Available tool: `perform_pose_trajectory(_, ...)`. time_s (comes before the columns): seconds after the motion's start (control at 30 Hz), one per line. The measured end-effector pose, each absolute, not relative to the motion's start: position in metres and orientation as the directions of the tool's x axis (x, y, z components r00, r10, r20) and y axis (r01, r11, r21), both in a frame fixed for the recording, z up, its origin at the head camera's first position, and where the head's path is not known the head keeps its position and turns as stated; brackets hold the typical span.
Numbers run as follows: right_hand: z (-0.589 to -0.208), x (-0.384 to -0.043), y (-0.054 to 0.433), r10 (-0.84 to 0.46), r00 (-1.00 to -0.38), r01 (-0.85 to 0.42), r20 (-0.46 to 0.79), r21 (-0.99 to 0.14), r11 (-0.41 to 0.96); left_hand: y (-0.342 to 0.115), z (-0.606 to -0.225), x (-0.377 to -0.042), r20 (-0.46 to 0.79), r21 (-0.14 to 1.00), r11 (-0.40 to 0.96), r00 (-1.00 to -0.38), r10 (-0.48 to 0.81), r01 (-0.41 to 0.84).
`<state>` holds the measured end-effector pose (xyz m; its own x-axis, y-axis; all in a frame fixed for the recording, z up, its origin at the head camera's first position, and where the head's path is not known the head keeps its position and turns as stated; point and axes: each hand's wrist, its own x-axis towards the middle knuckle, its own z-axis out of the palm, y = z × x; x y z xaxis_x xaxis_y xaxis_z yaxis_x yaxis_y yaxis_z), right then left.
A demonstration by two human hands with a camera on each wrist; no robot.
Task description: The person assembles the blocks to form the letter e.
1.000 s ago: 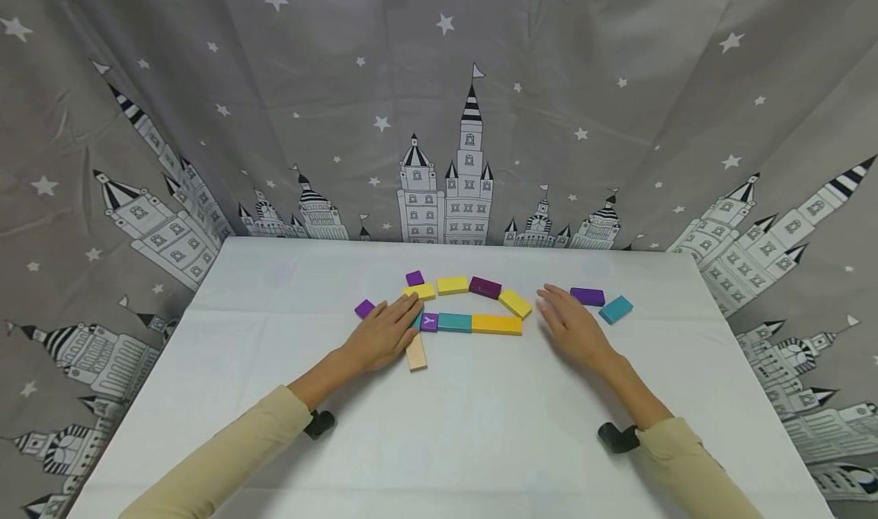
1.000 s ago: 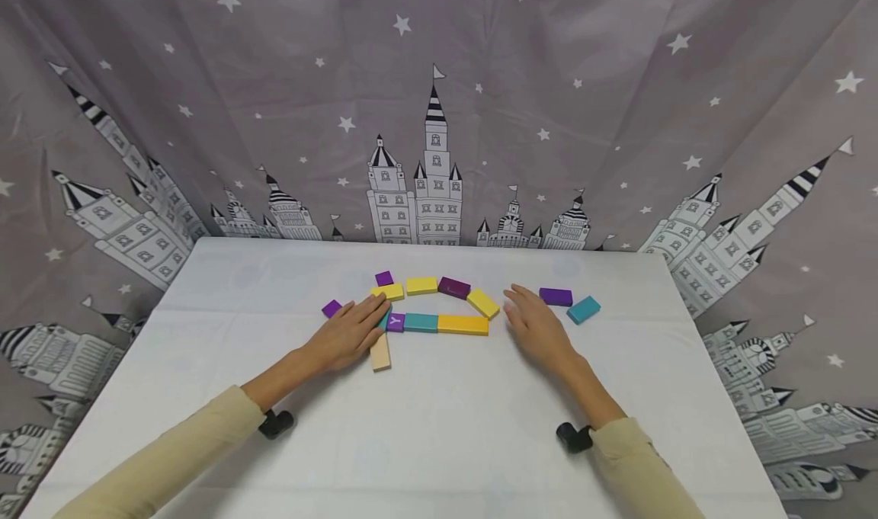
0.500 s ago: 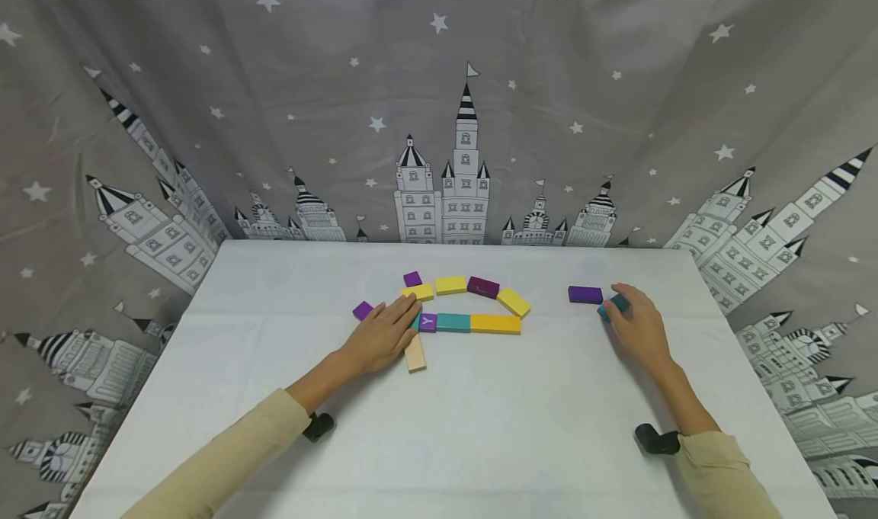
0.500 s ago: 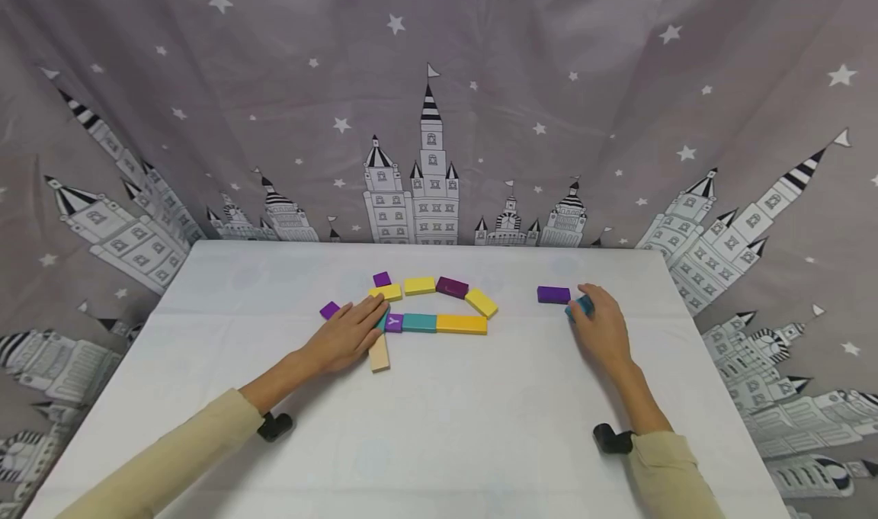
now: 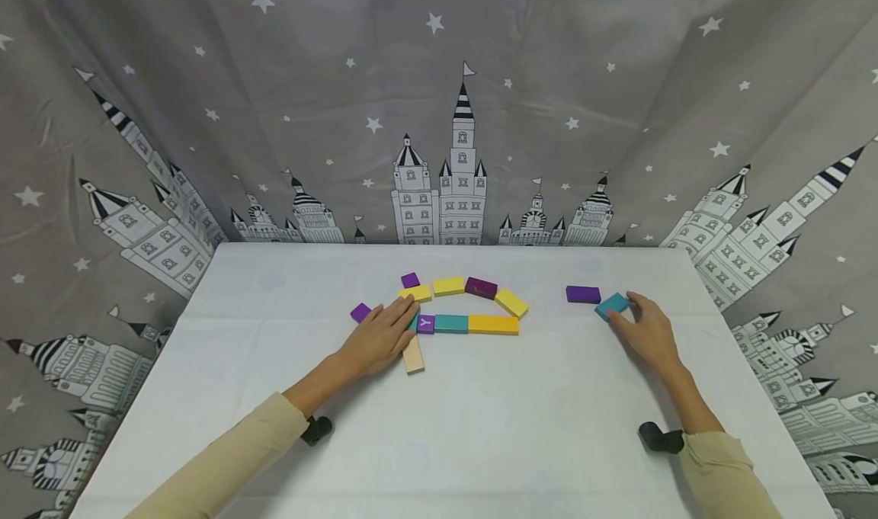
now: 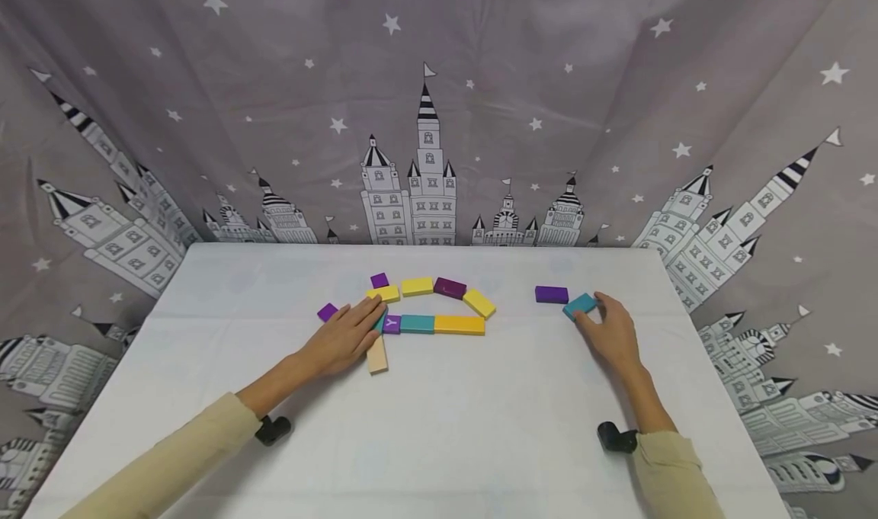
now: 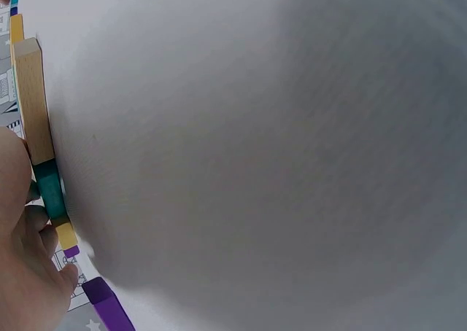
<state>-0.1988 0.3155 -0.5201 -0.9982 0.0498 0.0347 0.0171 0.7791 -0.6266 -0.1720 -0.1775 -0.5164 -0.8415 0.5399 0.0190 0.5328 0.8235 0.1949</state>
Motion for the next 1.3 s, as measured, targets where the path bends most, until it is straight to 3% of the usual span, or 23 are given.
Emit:
perform_pose_trajectory(0.37, -0.515, -0.195, 0.308, 0.110, -0.990, 0.031, 0.090, -0.614, 0.789, -0.177, -0.515, -0.173, 0.031, 0.191, 0.817, -0.836, 0.548, 0.544)
perform_pose_trajectory(0.67, -0.514, -0.210, 0.300, 0.215, -0.974, 0.140, 0.069, -0.563, 0.814, -0.175, -0.514, -0.174, 0.015, 0.189, 0.826, -0.843, 0.538, 0.530)
perform_pose_trajectory(1.3, -0.497, -0.216, 0.296, 0.154, -0.972, 0.228, -0.176, -0.559, 0.797, -0.174, -0.514, -0.175, -0.004, 0.169, 0.836, -0.848, 0.530, 0.522)
